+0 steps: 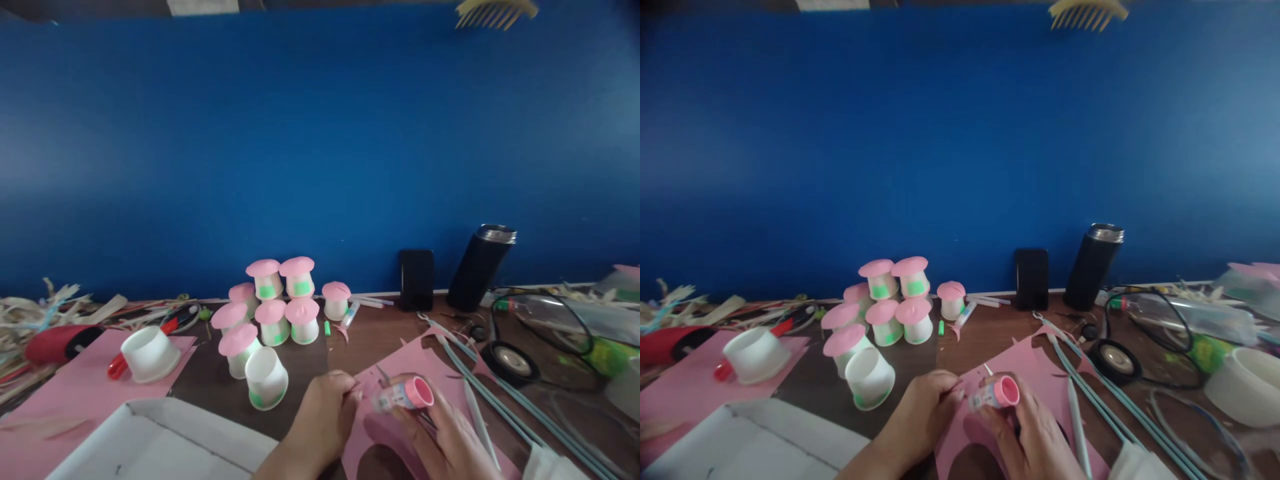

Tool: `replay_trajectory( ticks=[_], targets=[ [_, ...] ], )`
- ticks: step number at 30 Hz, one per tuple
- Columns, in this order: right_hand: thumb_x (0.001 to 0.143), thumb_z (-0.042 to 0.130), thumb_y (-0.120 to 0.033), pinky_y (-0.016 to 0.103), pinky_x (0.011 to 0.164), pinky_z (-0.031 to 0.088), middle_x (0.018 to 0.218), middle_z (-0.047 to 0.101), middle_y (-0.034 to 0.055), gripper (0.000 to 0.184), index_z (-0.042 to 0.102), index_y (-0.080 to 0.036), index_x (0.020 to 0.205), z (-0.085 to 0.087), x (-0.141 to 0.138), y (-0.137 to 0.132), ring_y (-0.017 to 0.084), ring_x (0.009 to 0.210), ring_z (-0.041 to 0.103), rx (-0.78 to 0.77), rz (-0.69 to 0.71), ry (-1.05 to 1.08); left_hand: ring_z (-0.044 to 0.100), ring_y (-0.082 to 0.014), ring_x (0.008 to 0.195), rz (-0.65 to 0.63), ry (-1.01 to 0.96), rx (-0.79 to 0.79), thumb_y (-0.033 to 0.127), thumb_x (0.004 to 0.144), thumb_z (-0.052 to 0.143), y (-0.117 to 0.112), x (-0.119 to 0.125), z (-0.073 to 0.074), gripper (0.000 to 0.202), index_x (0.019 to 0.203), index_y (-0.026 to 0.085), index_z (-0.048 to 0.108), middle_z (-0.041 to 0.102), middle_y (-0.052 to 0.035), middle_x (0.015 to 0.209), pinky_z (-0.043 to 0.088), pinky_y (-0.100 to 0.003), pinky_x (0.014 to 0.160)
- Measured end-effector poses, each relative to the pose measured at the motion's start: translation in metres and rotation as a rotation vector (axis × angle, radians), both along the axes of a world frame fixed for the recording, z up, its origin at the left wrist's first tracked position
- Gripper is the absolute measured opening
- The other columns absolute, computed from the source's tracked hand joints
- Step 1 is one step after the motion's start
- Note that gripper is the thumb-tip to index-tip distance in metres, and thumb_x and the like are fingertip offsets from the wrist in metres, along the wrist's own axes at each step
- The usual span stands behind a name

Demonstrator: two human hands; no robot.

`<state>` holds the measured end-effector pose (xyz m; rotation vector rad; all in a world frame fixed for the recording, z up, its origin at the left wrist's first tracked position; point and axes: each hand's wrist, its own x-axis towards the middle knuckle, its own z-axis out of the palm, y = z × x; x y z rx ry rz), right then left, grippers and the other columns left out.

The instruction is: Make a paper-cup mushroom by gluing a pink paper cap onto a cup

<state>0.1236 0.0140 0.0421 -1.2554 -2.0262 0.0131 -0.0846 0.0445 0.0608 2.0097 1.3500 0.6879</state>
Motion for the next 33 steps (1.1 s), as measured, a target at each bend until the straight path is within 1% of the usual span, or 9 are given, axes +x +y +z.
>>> replay_trajectory(
  ticks=[3,7,10,16,19,22,24,29,33],
  targets=[
    [0.094,0.048,-0.038,0.032,0.073,0.061,0.096,0.076,0.0095,0.028,0.063,-0.023,0.112,-0.008,0.004,-0.001,0.025,0.086,0.074,-0.012,0.018,-0.051,0.05,-0.012,0.065,-0.024,-0.03,-0.011,0.022,0.088,0.044,0.001,-0.003,0.002,0.03,0.059,0.02,0.039,0.052,0.0018,0.065,0.032,-0.022,0.061],
    [0.096,0.043,-0.044,0.03,0.068,0.061,0.091,0.077,0.0104,0.034,0.069,-0.024,0.105,-0.004,0.004,-0.001,0.025,0.082,0.074,0.008,0.048,-0.095,0.049,-0.0121,0.066,-0.039,-0.055,-0.032,0.024,0.089,0.046,0.002,-0.005,-0.001,0.031,0.059,0.02,0.036,0.052,0.002,0.066,0.033,-0.022,0.063],
    [0.096,0.043,-0.044,0.029,0.069,0.061,0.092,0.077,0.0107,0.035,0.069,-0.023,0.105,-0.003,0.002,0.0,0.025,0.083,0.075,-0.034,0.066,-0.11,0.048,-0.012,0.065,-0.031,-0.071,-0.038,0.024,0.089,0.047,0.003,-0.006,-0.003,0.032,0.059,0.02,0.034,0.049,0.0026,0.065,0.033,-0.023,0.063],
    [0.096,0.047,-0.038,0.031,0.079,0.06,0.107,0.075,0.0104,0.031,0.061,-0.021,0.118,-0.015,0.004,0.001,0.025,0.096,0.073,-0.172,0.108,-0.168,0.047,-0.0114,0.065,-0.025,-0.111,-0.007,0.021,0.088,0.048,0.003,-0.007,-0.005,0.029,0.061,0.02,0.038,0.049,0.0031,0.066,0.033,-0.022,0.063],
    [0.094,0.051,-0.037,0.031,0.077,0.06,0.105,0.075,0.0117,0.03,0.056,-0.02,0.119,-0.018,0.004,0.0,0.025,0.094,0.073,-0.19,0.094,-0.183,0.049,-0.0116,0.066,-0.017,-0.11,-0.006,0.021,0.088,0.05,0.004,-0.007,-0.006,0.03,0.06,0.02,0.038,0.05,0.0025,0.066,0.035,-0.022,0.064],
    [0.096,0.049,-0.033,0.029,0.075,0.059,0.099,0.075,0.0071,0.022,0.053,-0.023,0.115,-0.012,0.0,-0.001,0.022,0.089,0.074,-0.213,0.117,-0.171,0.05,-0.0116,0.067,-0.011,-0.111,-0.01,0.021,0.088,0.05,0.004,-0.006,-0.005,0.03,0.06,0.02,0.04,0.051,0.0023,0.067,0.036,-0.022,0.064],
    [0.097,0.045,-0.028,0.029,0.076,0.059,0.096,0.074,0.0052,0.019,0.051,-0.025,0.114,-0.007,-0.003,0.0,0.02,0.085,0.074,-0.172,0.165,-0.192,0.051,-0.0117,0.067,-0.011,-0.105,-0.008,0.021,0.088,0.051,0.004,-0.006,-0.004,0.03,0.06,0.019,0.041,0.051,0.0023,0.067,0.036,-0.022,0.064],
    [0.097,0.039,-0.028,0.031,0.07,0.058,0.096,0.07,0.0082,0.02,0.05,-0.022,0.113,0.002,-0.01,0.002,0.022,0.085,0.072,-0.026,0.185,-0.268,0.051,-0.0116,0.065,-0.026,-0.081,0.008,0.022,0.089,0.052,0.002,-0.006,0.0,0.032,0.059,0.019,0.041,0.052,0.0019,0.066,0.037,-0.021,0.062],
    [0.097,0.04,-0.027,0.032,0.071,0.058,0.097,0.069,0.0079,0.019,0.048,-0.022,0.113,0.0,-0.012,0.004,0.023,0.087,0.071,0.001,0.183,-0.269,0.057,-0.0128,0.071,-0.08,-0.056,0.09,0.018,0.089,0.054,0.0,-0.006,-0.005,0.025,0.064,0.018,0.052,0.06,0.0,0.073,0.04,-0.021,0.066]
  ],
)
